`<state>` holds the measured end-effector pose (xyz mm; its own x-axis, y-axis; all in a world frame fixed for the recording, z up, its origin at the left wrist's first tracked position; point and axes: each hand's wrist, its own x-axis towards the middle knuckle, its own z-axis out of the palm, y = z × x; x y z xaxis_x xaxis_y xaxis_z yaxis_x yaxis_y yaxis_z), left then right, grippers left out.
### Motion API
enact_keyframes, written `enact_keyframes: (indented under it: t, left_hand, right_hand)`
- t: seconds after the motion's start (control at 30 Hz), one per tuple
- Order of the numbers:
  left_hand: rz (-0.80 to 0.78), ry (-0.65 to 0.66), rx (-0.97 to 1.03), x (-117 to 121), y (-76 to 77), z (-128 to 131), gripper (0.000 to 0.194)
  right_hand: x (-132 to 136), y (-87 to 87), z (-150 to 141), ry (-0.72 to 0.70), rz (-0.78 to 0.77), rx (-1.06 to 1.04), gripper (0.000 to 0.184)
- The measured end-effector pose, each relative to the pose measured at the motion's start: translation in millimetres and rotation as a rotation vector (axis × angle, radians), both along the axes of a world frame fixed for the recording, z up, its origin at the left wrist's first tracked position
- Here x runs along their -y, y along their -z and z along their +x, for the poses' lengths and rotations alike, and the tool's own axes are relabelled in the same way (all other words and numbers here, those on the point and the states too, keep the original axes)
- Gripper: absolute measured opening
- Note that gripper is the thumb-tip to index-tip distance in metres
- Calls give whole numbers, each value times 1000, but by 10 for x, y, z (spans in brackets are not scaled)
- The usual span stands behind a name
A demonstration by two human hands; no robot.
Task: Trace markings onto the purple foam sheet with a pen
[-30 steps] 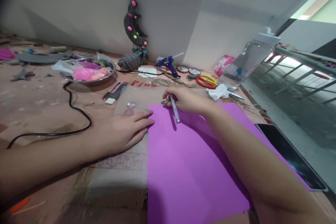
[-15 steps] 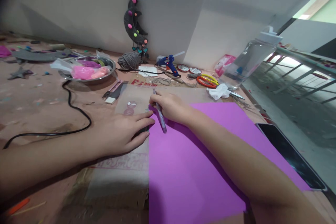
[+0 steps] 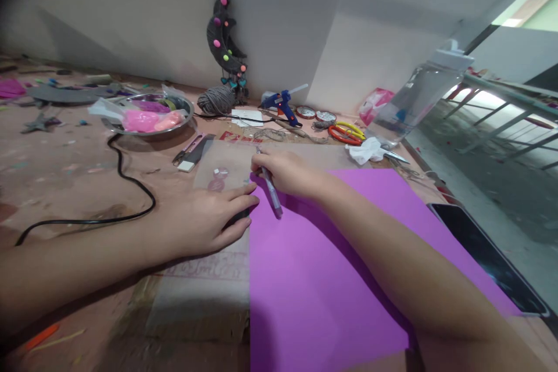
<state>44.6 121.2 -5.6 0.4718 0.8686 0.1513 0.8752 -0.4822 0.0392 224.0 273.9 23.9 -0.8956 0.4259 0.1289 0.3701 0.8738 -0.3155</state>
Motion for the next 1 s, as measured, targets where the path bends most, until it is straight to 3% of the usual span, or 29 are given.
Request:
enact_keyframes:
  t: [0.13,0.3,0.37,0.57,0.77,0.93,1.0]
  left_hand:
    - [-24,-4,4,3,-25,-3,33]
    - [-62,0,36,-6,-66,10,29]
    - [-76,-7,34,-2,-73,16,30]
    - [-41,-31,18,13,-47,17,31]
    - [-28,-6,11,8,-42,17,32]
    - [-26,-20,-31,15,-56,18,35]
    - [-41,-27,-45,11,-58,23,36]
  right_hand:
    - [30,-172,75,15,9,86,21]
    - [16,157,-97,-70,20,-65,20]
    - [32,191,-131,-104,47,-61,21]
    - [76,-69,37,6,39,53,21]
    - [-10,204,-59,-37,24,-89,20]
    - [20,-72,36,33,-11,42,16]
    - [21,-107,66,52,-10,41,15]
